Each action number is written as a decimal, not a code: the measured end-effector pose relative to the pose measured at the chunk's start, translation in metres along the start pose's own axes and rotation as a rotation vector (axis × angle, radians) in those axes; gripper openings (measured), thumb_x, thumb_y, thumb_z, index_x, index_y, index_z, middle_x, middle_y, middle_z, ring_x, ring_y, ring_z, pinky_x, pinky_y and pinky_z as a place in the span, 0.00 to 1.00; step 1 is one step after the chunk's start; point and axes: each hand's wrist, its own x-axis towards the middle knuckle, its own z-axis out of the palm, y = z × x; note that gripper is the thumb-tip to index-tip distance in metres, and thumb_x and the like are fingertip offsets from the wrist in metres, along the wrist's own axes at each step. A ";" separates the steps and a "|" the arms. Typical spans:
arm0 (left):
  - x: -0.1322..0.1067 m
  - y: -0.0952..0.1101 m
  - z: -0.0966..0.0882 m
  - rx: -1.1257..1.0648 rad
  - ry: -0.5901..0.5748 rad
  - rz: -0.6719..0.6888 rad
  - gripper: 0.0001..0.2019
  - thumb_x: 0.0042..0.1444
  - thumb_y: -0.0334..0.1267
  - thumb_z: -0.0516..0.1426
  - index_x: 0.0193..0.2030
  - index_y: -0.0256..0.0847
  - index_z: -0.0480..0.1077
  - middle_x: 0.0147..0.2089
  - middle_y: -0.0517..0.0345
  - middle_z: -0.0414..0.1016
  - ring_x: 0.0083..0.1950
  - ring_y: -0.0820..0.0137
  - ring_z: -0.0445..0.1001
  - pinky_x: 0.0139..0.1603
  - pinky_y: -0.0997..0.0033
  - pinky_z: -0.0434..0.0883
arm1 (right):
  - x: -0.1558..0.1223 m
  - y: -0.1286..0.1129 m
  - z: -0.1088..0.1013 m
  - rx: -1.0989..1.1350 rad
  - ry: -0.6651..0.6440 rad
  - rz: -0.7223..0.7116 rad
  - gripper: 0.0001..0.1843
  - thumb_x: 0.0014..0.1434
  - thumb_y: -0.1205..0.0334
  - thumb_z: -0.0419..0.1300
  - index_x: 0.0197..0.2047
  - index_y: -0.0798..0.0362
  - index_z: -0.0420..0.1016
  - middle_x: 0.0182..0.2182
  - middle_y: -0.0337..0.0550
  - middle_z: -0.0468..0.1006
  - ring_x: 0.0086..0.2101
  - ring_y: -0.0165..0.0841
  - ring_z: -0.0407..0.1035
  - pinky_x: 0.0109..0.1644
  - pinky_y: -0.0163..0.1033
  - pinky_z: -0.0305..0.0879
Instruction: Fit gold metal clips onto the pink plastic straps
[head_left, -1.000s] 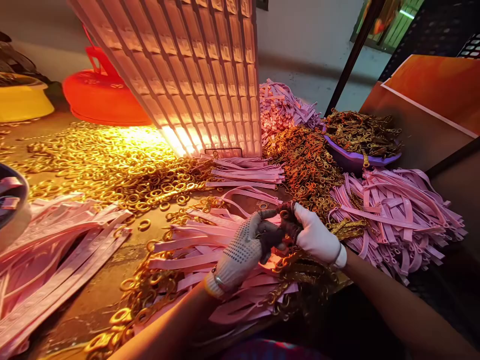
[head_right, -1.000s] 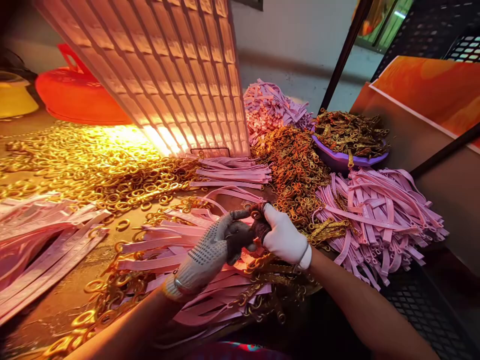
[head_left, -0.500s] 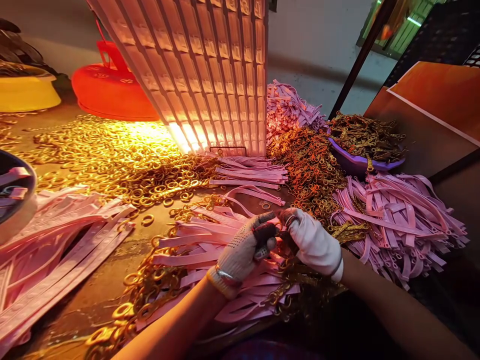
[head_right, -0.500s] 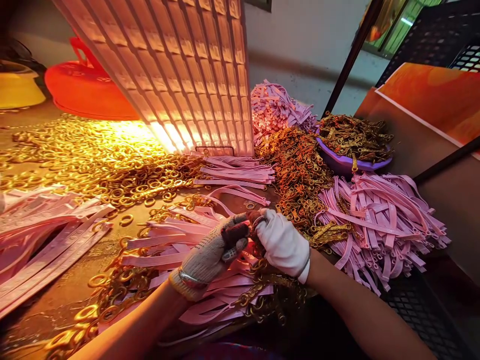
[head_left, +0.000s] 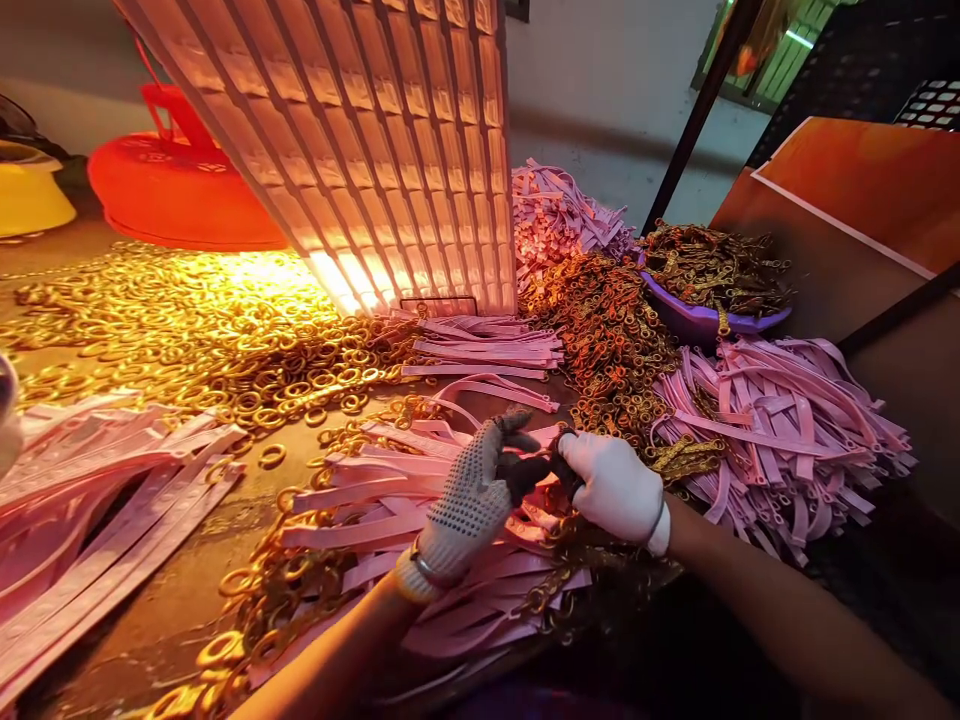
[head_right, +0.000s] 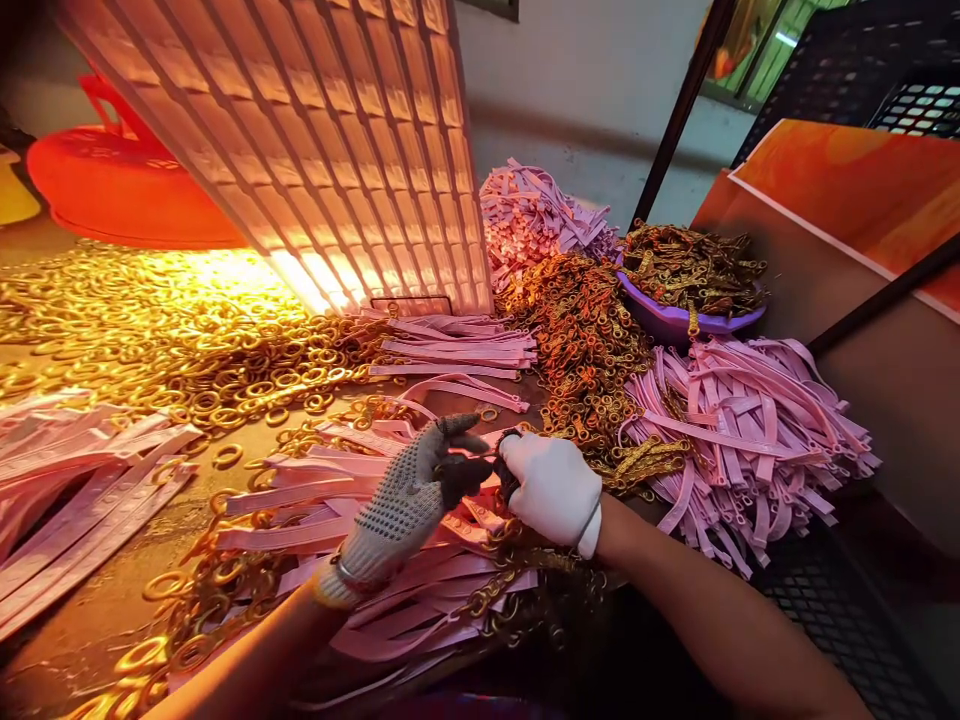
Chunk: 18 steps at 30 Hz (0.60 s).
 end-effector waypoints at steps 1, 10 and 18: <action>0.001 0.004 -0.002 0.063 -0.026 0.056 0.22 0.57 0.44 0.63 0.56 0.38 0.68 0.42 0.52 0.77 0.29 0.74 0.72 0.27 0.75 0.68 | -0.001 0.000 -0.004 -0.049 -0.025 -0.014 0.14 0.54 0.70 0.56 0.44 0.54 0.74 0.38 0.46 0.79 0.39 0.37 0.72 0.41 0.37 0.63; 0.027 0.050 0.002 -0.345 -0.161 -0.042 0.16 0.57 0.38 0.61 0.52 0.40 0.71 0.32 0.61 0.71 0.20 0.82 0.58 0.19 0.82 0.56 | -0.002 -0.013 -0.018 0.053 0.278 0.061 0.10 0.55 0.70 0.54 0.41 0.54 0.69 0.33 0.47 0.75 0.34 0.37 0.67 0.37 0.38 0.59; 0.081 0.033 -0.017 0.122 -0.314 0.003 0.14 0.59 0.43 0.58 0.47 0.37 0.75 0.22 0.63 0.65 0.19 0.78 0.58 0.18 0.80 0.56 | 0.002 0.028 -0.017 0.685 0.520 0.041 0.12 0.65 0.54 0.53 0.34 0.53 0.66 0.26 0.37 0.67 0.28 0.29 0.56 0.33 0.35 0.56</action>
